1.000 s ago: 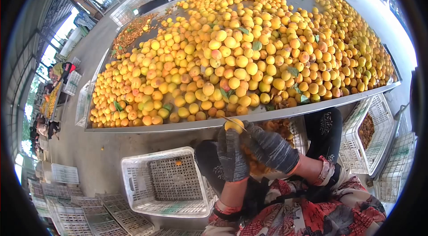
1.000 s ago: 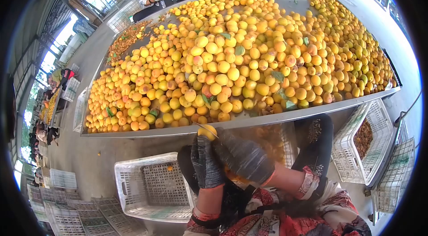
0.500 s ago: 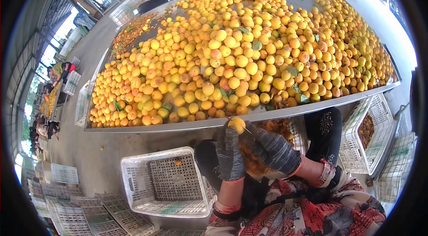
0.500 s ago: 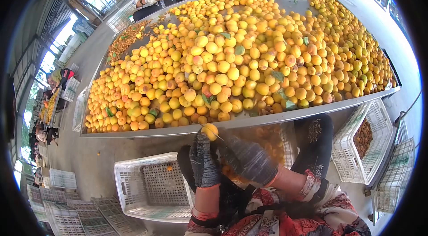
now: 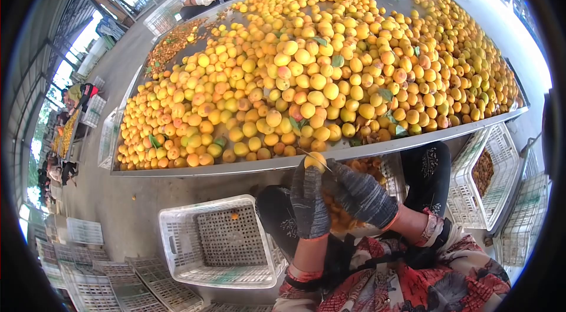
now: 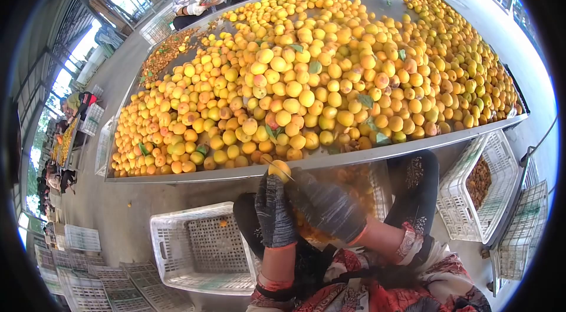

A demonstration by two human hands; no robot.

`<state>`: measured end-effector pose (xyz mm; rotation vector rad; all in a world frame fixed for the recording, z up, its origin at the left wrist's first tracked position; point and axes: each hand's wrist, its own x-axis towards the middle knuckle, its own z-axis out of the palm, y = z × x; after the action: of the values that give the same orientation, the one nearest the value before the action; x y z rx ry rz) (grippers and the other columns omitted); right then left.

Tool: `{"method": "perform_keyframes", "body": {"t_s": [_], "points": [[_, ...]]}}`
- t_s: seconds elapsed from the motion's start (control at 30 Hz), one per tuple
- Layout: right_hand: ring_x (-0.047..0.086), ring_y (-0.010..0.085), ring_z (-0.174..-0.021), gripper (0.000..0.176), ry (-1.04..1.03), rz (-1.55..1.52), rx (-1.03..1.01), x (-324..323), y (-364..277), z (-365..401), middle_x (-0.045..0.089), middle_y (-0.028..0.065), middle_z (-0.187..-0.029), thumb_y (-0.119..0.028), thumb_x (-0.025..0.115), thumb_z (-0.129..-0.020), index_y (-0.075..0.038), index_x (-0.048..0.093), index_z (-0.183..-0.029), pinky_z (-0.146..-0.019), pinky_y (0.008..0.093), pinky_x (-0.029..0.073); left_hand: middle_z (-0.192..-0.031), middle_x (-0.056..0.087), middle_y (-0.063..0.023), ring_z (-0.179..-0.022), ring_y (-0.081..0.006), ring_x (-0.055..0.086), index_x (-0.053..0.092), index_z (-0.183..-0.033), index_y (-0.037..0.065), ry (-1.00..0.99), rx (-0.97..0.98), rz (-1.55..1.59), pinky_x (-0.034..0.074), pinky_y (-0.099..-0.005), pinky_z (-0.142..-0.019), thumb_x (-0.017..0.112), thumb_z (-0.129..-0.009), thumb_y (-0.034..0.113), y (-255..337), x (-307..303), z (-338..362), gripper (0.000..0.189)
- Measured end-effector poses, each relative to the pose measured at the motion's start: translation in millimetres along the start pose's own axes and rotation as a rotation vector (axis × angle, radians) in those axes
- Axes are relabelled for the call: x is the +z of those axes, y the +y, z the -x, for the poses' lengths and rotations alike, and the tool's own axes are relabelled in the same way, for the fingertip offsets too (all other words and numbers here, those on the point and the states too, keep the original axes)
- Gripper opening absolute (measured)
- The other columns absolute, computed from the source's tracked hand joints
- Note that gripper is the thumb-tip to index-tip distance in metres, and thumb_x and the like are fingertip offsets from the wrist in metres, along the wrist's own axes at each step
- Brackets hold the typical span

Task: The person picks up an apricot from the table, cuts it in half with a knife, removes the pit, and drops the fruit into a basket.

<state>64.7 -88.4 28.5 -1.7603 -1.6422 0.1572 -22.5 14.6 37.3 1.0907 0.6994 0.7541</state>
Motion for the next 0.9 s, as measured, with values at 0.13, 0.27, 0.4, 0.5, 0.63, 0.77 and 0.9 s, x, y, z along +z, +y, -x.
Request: {"method": "perform_keyframes", "body": {"t_s": [0.13,0.27,0.4,0.5,0.63,0.77,0.9], "points": [[0.05,0.0258,-0.107,0.048,0.009,0.001,0.174,1,-11,2,0.049,0.0173,-0.116,-0.004,0.053,-0.079,0.002,0.04,-0.125,-0.09,0.032,0.041,-0.099,0.057,-0.0028,-0.086,-0.0081,0.049,0.053,-0.113,0.001,0.01,0.007,0.083,0.041,-0.0215,-0.075,0.055,-0.086,0.021,0,8,3,0.034],[0.05,0.0241,-0.107,0.047,-0.001,-0.264,0.144,4,2,5,0.05,0.016,-0.116,-0.004,0.053,-0.077,0.002,0.042,-0.122,-0.091,0.0319,0.041,-0.097,0.057,-0.003,-0.086,-0.0085,0.049,0.054,-0.109,0.0,-0.023,0.008,0.054,0.041,-0.0224,-0.075,0.056,-0.086,0.021,5,10,3,0.031],[0.049,0.0239,-0.109,0.048,-0.095,-1.522,0.762,-24,-4,-8,0.05,0.0142,-0.117,-0.008,0.055,-0.076,0.002,0.043,-0.121,-0.095,0.032,0.039,-0.097,0.056,-0.0033,-0.086,-0.0086,0.05,0.054,-0.108,-0.001,-0.061,0.172,-0.192,0.041,-0.0224,-0.074,0.056,-0.086,0.019,-8,-5,-4,0.03],[0.048,0.0228,-0.111,0.05,-0.199,-0.894,0.217,-24,2,-7,0.049,0.0126,-0.119,-0.014,0.055,-0.076,0.002,0.042,-0.121,-0.098,0.0317,0.038,-0.096,0.056,-0.0033,-0.085,-0.009,0.05,0.054,-0.108,-0.001,-0.096,0.126,-0.107,0.042,-0.0227,-0.073,0.056,-0.086,0.018,-5,-1,-1,0.03],[0.05,0.0242,-0.108,0.048,-0.033,-0.617,0.28,9,13,10,0.05,0.0147,-0.117,-0.012,0.053,-0.08,0.002,0.039,-0.124,-0.091,0.0328,0.042,-0.094,0.058,-0.0068,-0.085,-0.0117,0.051,0.054,-0.107,-0.003,-0.017,0.062,-0.134,0.042,-0.025,-0.074,0.049,-0.089,0.026,1,9,1,0.034],[0.053,0.0266,-0.103,0.049,-0.253,-0.276,0.52,-20,-24,-11,0.05,0.0174,-0.116,-0.008,0.05,-0.083,0.003,0.032,-0.127,-0.086,0.0338,0.043,-0.094,0.058,-0.011,-0.084,-0.015,0.052,0.053,-0.108,-0.005,0.027,-0.083,-0.238,0.042,-0.0269,-0.075,0.04,-0.092,0.034,12,10,5,0.044],[0.049,0.0246,-0.108,0.06,-0.237,-0.181,0.358,-12,-9,-5,0.047,0.0202,-0.119,-0.009,0.054,-0.081,0.003,0.025,-0.131,-0.089,0.0292,0.041,-0.092,0.058,-0.0084,-0.083,-0.0134,0.051,0.055,-0.105,-0.004,0.035,-0.026,-0.26,0.042,-0.026,-0.073,0.045,-0.09,0.031,6,7,3,0.039]]}}
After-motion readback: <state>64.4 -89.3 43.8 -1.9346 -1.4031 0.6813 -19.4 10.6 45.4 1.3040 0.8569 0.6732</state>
